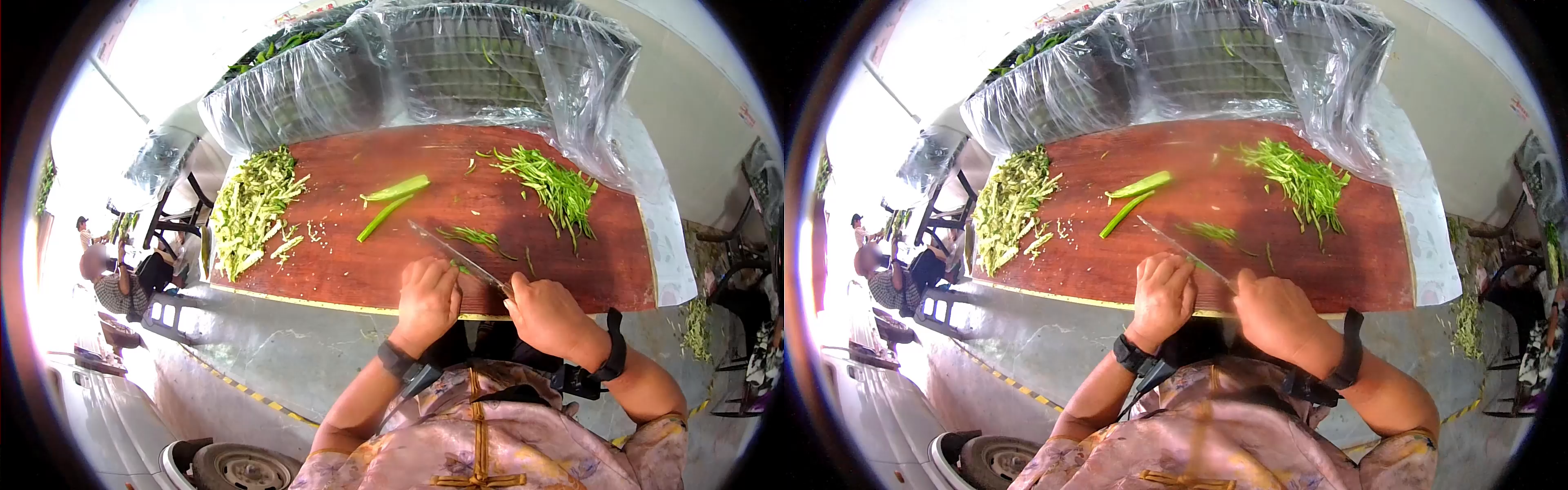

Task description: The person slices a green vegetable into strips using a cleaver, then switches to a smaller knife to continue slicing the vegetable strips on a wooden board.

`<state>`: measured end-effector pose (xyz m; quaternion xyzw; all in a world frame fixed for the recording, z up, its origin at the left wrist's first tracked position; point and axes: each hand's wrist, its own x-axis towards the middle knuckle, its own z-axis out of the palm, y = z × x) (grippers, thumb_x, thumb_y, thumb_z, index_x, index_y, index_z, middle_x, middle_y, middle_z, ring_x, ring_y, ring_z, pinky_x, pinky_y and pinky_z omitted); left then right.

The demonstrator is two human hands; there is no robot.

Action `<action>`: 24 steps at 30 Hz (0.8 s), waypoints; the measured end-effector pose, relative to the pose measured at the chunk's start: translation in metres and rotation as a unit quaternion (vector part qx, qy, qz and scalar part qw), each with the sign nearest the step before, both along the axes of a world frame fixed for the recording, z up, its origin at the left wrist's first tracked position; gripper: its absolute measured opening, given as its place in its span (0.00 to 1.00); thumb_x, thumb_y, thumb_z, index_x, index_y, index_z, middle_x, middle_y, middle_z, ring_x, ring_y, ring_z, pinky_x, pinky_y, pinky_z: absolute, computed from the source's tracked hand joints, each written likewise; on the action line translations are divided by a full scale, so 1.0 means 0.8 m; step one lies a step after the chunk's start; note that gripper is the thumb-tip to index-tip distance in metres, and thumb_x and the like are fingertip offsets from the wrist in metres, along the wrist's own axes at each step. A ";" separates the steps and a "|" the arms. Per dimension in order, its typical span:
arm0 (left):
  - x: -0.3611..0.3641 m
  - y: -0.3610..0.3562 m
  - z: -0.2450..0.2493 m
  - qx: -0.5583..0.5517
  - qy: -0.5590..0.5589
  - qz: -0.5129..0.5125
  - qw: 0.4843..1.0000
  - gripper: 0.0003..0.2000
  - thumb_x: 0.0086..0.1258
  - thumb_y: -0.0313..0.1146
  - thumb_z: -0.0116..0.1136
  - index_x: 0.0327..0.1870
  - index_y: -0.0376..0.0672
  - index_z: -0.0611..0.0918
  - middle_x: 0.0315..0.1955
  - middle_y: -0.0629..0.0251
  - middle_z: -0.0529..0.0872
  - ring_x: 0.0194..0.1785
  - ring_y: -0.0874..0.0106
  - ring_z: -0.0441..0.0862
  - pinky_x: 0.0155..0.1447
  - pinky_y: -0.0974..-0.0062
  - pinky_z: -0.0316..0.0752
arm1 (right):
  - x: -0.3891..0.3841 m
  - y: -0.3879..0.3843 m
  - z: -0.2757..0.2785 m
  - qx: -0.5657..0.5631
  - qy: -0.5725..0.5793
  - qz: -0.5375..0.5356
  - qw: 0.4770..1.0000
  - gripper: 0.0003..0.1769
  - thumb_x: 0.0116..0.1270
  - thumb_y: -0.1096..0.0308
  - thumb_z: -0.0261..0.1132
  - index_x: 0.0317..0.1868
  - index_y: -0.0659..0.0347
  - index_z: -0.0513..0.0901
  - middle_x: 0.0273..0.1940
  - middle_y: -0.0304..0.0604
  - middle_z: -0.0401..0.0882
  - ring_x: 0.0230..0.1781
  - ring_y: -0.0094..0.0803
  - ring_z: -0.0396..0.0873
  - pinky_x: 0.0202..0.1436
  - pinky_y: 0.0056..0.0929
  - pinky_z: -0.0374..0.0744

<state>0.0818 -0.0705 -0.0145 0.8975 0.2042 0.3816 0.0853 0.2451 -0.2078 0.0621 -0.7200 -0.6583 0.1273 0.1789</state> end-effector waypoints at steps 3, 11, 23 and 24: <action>-0.001 0.003 -0.001 -0.007 0.004 -0.006 1.000 0.11 0.59 0.24 0.60 0.43 0.39 0.84 0.41 0.60 0.82 0.52 0.57 0.78 0.57 0.59 0.70 | -0.001 0.014 0.005 -0.046 0.006 0.002 0.999 0.12 0.70 0.67 0.62 0.38 0.69 0.71 0.23 0.61 0.78 0.28 0.61 0.80 0.33 0.55 0.77; -0.003 0.006 0.001 -0.013 0.004 -0.002 1.000 0.13 0.60 0.25 0.59 0.46 0.37 0.82 0.44 0.57 0.82 0.54 0.53 0.77 0.60 0.57 0.69 | 0.000 0.067 -0.019 0.023 -0.020 0.037 0.999 0.14 0.69 0.65 0.61 0.41 0.72 0.74 0.26 0.63 0.80 0.30 0.62 0.81 0.35 0.56 0.79; -0.001 0.003 0.003 -0.013 0.029 0.003 0.999 0.12 0.60 0.26 0.59 0.47 0.41 0.82 0.45 0.59 0.82 0.55 0.55 0.76 0.60 0.58 0.68 | 0.007 0.019 0.002 -0.048 -0.026 0.009 0.998 0.13 0.68 0.67 0.62 0.41 0.72 0.74 0.25 0.63 0.80 0.29 0.62 0.81 0.34 0.55 0.80; 0.000 0.004 0.004 -0.014 0.030 0.005 0.999 0.12 0.60 0.26 0.59 0.47 0.41 0.82 0.45 0.59 0.82 0.55 0.55 0.76 0.60 0.58 0.68 | 0.008 0.021 0.001 -0.052 -0.025 0.013 0.998 0.13 0.68 0.67 0.62 0.41 0.72 0.74 0.25 0.63 0.80 0.29 0.62 0.81 0.34 0.55 0.79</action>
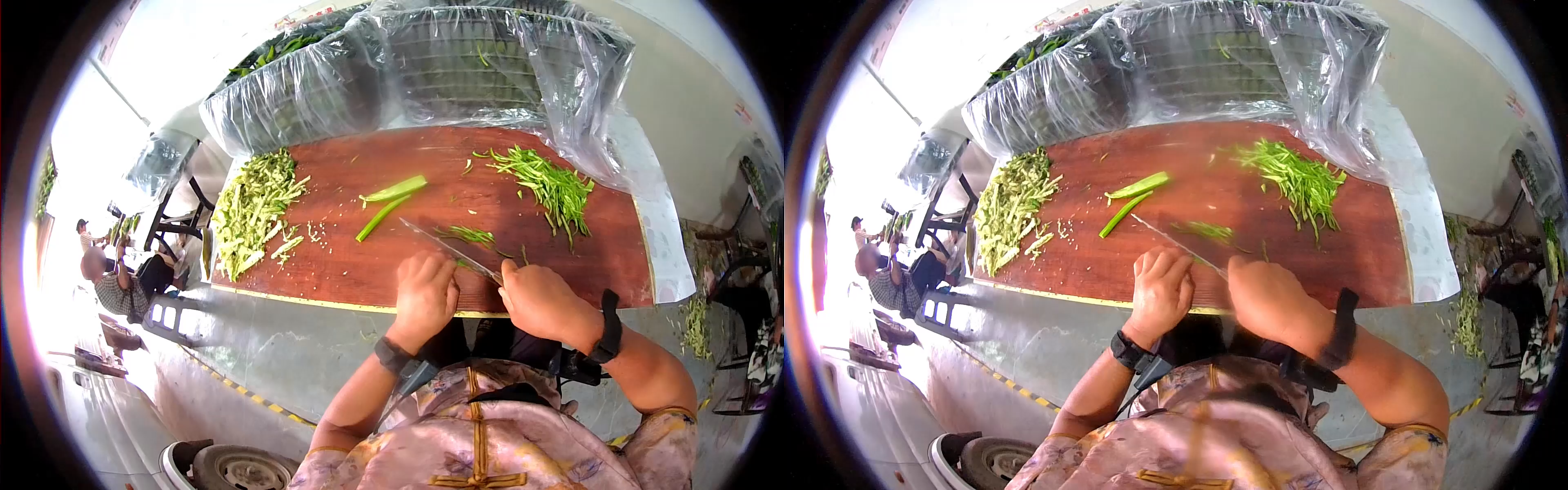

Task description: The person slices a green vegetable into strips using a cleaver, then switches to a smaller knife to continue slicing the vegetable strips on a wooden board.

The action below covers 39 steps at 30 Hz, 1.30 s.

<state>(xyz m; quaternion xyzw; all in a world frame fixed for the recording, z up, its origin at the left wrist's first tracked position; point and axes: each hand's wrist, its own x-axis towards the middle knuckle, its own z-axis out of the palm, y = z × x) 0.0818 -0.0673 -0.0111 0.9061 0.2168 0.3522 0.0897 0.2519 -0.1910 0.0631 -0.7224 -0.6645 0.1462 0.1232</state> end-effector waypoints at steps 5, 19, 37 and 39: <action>0.000 -0.003 0.008 0.004 0.015 -0.001 1.000 0.12 0.60 0.26 0.59 0.46 0.41 0.83 0.44 0.60 0.82 0.54 0.57 0.77 0.58 0.58 0.68 | 0.005 0.049 -0.019 0.075 0.002 0.010 0.997 0.13 0.68 0.67 0.62 0.40 0.72 0.74 0.25 0.63 0.80 0.29 0.62 0.81 0.34 0.56 0.79; -0.050 0.028 0.018 -0.080 -0.155 0.071 0.982 0.05 0.59 0.21 0.63 0.35 0.38 0.85 0.38 0.57 0.86 0.45 0.58 0.82 0.49 0.65 0.78 | 0.011 -0.069 -0.003 0.094 -0.067 0.031 0.993 0.08 0.66 0.68 0.64 0.38 0.62 0.74 0.22 0.53 0.80 0.23 0.53 0.81 0.27 0.48 0.80; -0.054 0.143 0.007 -0.007 0.145 0.213 0.966 0.18 0.63 0.34 0.61 0.55 0.46 0.82 0.45 0.59 0.84 0.51 0.55 0.81 0.54 0.54 0.77 | 0.052 -0.064 0.002 0.087 -0.096 -0.077 0.989 0.11 0.69 0.65 0.64 0.38 0.63 0.73 0.24 0.54 0.81 0.28 0.55 0.82 0.32 0.51 0.79; -0.057 0.145 0.004 0.000 0.149 0.216 0.965 0.17 0.62 0.33 0.61 0.53 0.47 0.82 0.44 0.58 0.85 0.50 0.54 0.82 0.53 0.55 0.78 | 0.052 -0.065 -0.003 0.069 -0.088 -0.077 0.991 0.11 0.70 0.64 0.63 0.38 0.63 0.74 0.24 0.55 0.81 0.28 0.56 0.82 0.32 0.52 0.79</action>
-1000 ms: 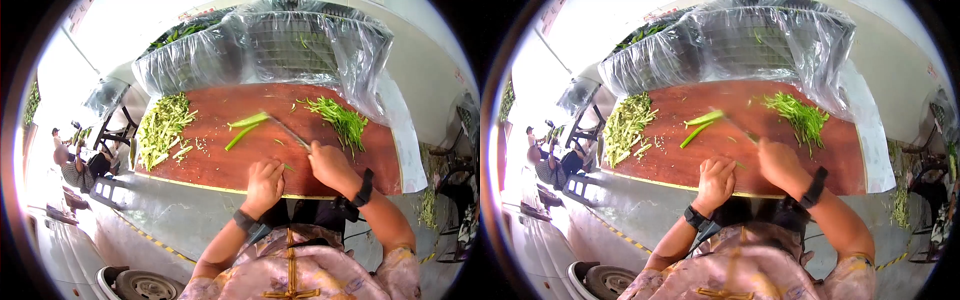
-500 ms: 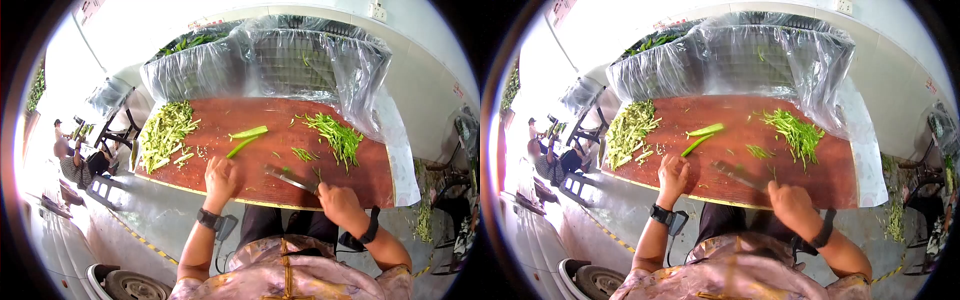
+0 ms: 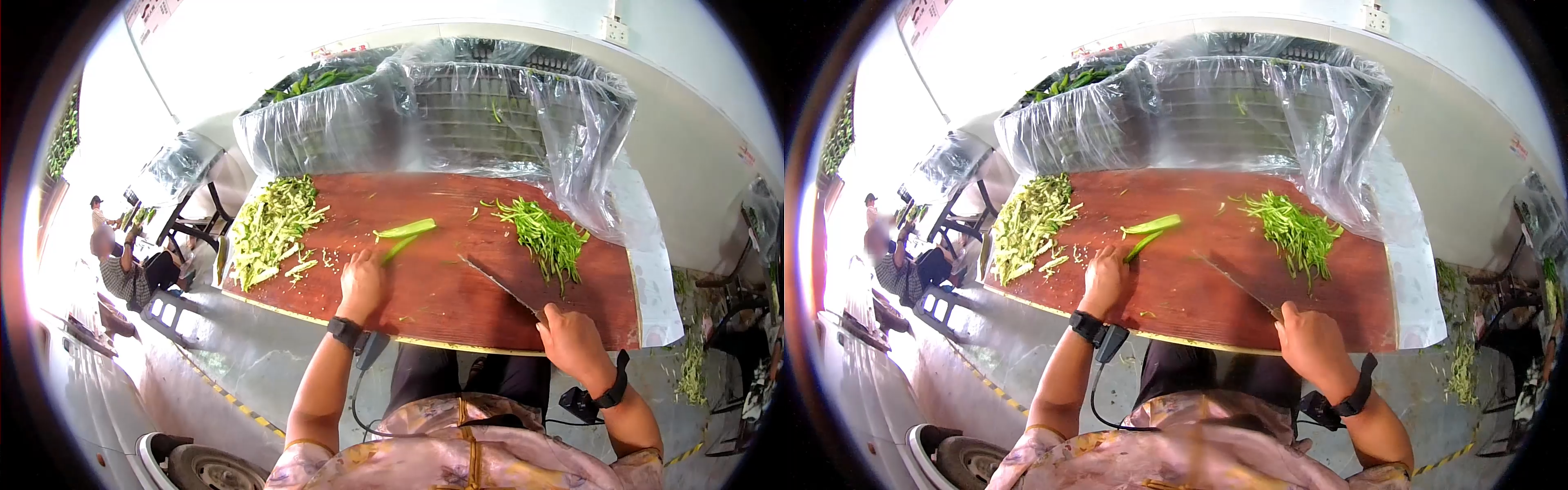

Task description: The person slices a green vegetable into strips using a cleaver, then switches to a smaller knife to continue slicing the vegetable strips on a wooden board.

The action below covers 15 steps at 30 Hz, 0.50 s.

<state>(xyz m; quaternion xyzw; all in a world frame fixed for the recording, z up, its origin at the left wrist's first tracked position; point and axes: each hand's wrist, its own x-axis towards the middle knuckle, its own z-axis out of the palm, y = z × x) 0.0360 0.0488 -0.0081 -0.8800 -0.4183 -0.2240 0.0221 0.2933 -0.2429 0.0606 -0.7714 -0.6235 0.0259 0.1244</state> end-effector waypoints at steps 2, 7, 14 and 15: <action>0.002 -0.004 0.001 -0.015 -0.017 -0.022 1.000 0.16 0.62 0.32 0.61 0.52 0.47 0.83 0.43 0.57 0.84 0.48 0.54 0.83 0.51 0.58 0.80 | 0.000 0.002 0.001 0.000 0.004 -0.008 1.000 0.11 0.70 0.64 0.63 0.39 0.63 0.74 0.25 0.55 0.81 0.28 0.56 0.82 0.32 0.52 0.79; 0.006 -0.050 0.041 -0.030 -0.152 -0.094 0.983 0.13 0.59 0.28 0.63 0.46 0.45 0.83 0.40 0.56 0.83 0.45 0.53 0.81 0.47 0.60 0.80 | 0.005 0.005 -0.004 0.001 0.021 -0.023 1.000 0.11 0.70 0.63 0.63 0.39 0.62 0.74 0.25 0.56 0.81 0.29 0.57 0.83 0.33 0.53 0.80; 0.014 -0.081 0.020 0.025 -0.085 -0.290 0.953 0.12 0.55 0.22 0.62 0.42 0.40 0.82 0.42 0.55 0.80 0.48 0.52 0.78 0.51 0.58 0.75 | 0.011 0.005 -0.013 0.015 0.026 -0.029 0.999 0.12 0.70 0.63 0.64 0.39 0.63 0.73 0.26 0.59 0.81 0.30 0.59 0.82 0.35 0.54 0.80; 0.013 -0.086 0.021 0.004 -0.069 -0.288 0.955 0.10 0.57 0.23 0.62 0.41 0.40 0.82 0.43 0.55 0.81 0.48 0.54 0.78 0.52 0.58 0.74 | 0.011 0.005 -0.012 0.022 0.025 -0.025 0.999 0.12 0.70 0.63 0.64 0.39 0.62 0.73 0.26 0.59 0.81 0.30 0.59 0.82 0.35 0.54 0.79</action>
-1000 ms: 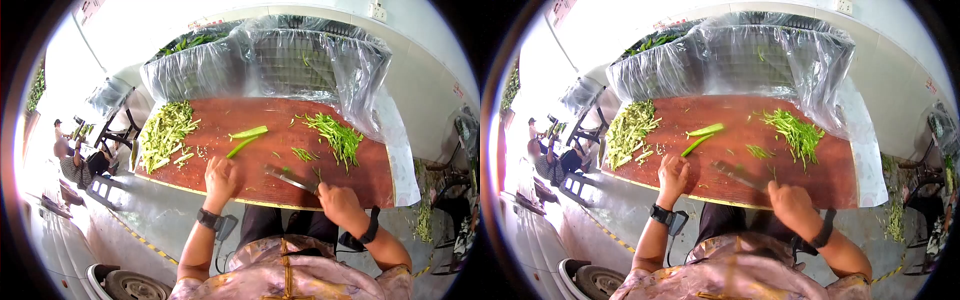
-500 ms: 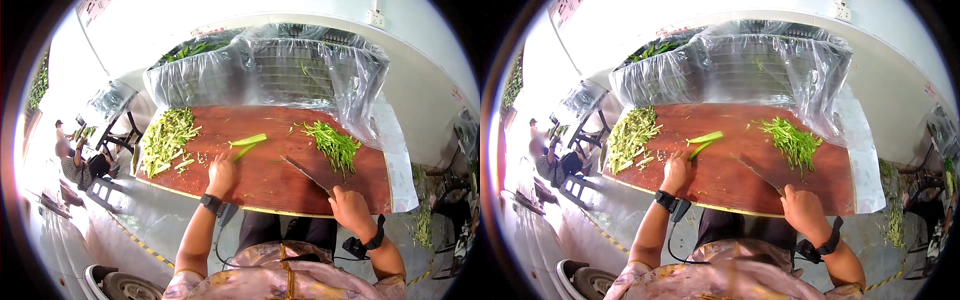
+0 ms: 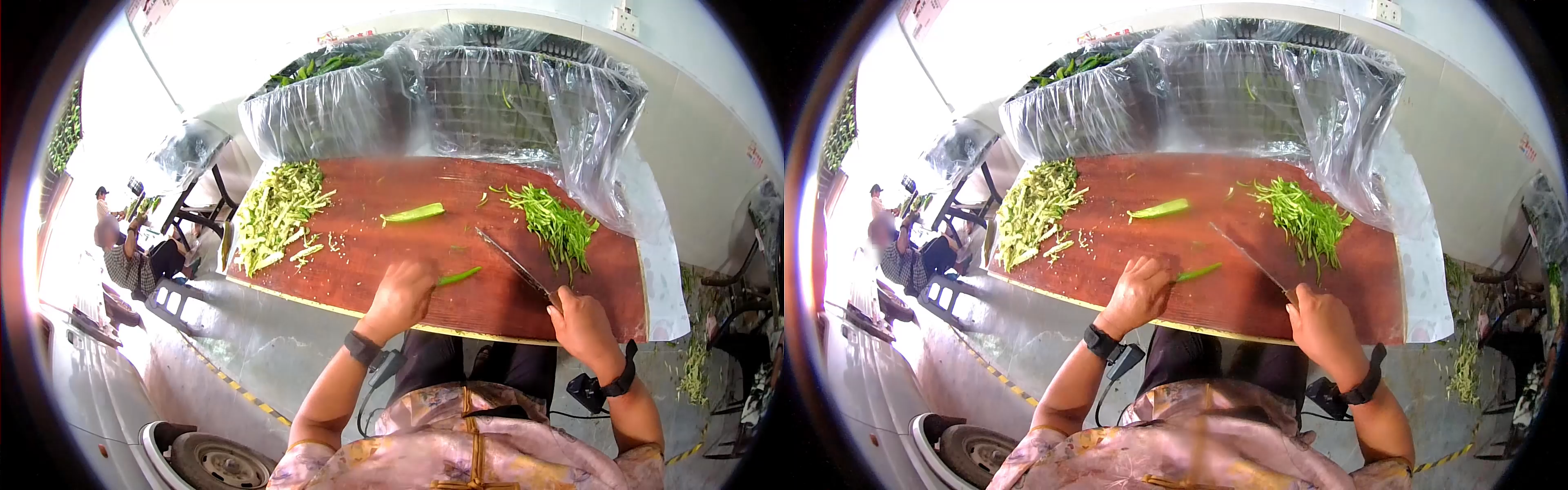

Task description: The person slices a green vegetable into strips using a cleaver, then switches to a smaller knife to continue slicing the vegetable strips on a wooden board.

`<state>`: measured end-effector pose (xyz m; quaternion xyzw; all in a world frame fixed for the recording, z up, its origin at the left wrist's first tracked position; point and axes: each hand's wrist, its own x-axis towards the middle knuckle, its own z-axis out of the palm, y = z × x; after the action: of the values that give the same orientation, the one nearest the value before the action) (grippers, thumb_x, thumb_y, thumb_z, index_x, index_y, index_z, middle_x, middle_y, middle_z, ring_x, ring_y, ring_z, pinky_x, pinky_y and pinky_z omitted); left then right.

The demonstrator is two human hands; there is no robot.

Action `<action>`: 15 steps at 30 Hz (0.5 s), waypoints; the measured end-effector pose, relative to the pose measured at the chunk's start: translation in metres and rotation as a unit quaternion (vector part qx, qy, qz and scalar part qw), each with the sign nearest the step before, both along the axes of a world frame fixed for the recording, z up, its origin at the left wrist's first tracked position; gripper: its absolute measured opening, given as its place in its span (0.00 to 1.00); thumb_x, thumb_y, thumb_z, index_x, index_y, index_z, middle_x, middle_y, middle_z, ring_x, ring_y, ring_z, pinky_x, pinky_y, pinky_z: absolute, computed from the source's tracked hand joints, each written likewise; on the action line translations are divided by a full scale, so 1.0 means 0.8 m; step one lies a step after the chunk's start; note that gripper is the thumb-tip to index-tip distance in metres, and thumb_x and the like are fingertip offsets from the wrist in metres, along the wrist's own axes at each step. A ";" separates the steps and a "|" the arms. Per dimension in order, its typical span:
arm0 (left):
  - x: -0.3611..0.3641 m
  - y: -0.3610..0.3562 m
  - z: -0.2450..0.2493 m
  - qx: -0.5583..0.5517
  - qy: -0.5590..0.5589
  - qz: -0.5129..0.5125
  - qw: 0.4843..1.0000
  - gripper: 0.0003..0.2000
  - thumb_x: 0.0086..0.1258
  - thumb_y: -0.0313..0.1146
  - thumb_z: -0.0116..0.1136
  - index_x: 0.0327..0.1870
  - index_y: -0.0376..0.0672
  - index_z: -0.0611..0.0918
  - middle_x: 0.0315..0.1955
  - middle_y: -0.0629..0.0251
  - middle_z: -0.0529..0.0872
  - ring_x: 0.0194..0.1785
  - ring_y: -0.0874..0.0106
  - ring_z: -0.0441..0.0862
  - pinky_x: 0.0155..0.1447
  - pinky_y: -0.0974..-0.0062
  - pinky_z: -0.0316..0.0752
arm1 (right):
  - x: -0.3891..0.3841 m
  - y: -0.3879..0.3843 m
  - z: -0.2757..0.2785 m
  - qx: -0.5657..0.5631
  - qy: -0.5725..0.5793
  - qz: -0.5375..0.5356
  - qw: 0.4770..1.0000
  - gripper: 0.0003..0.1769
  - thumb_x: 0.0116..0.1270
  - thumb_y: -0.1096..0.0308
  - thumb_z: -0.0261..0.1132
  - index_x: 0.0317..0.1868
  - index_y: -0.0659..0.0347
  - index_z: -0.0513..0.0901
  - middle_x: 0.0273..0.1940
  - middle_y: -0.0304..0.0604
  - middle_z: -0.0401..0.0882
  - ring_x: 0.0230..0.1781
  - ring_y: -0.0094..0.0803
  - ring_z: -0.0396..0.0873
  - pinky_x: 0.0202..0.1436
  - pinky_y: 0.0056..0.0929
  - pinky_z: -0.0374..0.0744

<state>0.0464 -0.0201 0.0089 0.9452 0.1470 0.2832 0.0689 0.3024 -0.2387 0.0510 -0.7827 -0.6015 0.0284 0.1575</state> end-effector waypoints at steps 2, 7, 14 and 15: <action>0.000 -0.007 0.006 -0.017 -0.020 0.002 1.000 0.10 0.58 0.23 0.62 0.42 0.40 0.82 0.43 0.55 0.82 0.48 0.53 0.78 0.52 0.58 0.74 | 0.000 0.001 0.003 -0.003 0.004 0.001 1.000 0.12 0.70 0.63 0.64 0.39 0.63 0.73 0.26 0.59 0.80 0.30 0.59 0.82 0.34 0.55 0.79; 0.012 -0.005 0.006 -0.070 -0.046 0.006 0.996 0.10 0.62 0.24 0.60 0.44 0.40 0.83 0.42 0.54 0.83 0.47 0.51 0.79 0.52 0.56 0.75 | -0.001 0.002 0.007 -0.023 0.000 -0.002 1.000 0.12 0.70 0.64 0.64 0.39 0.63 0.73 0.26 0.59 0.80 0.30 0.59 0.81 0.34 0.55 0.78; 0.020 -0.015 0.004 -0.149 -0.005 0.023 0.989 0.14 0.62 0.23 0.58 0.49 0.42 0.83 0.45 0.52 0.82 0.45 0.48 0.82 0.46 0.56 0.79 | 0.000 0.001 0.004 0.004 0.006 0.005 1.000 0.12 0.70 0.64 0.64 0.39 0.63 0.73 0.26 0.59 0.80 0.30 0.59 0.81 0.34 0.55 0.78; 0.021 -0.016 0.005 -0.151 0.005 0.018 0.988 0.15 0.62 0.23 0.58 0.51 0.44 0.82 0.49 0.53 0.82 0.47 0.47 0.81 0.48 0.56 0.80 | 0.000 0.001 0.004 0.001 0.000 0.005 1.000 0.12 0.69 0.64 0.64 0.39 0.63 0.73 0.27 0.59 0.80 0.30 0.59 0.81 0.35 0.55 0.78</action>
<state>0.0633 -0.0329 0.0128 0.9228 0.2050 0.2538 0.2051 0.3027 -0.2378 0.0545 -0.7794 -0.6055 0.0284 0.1586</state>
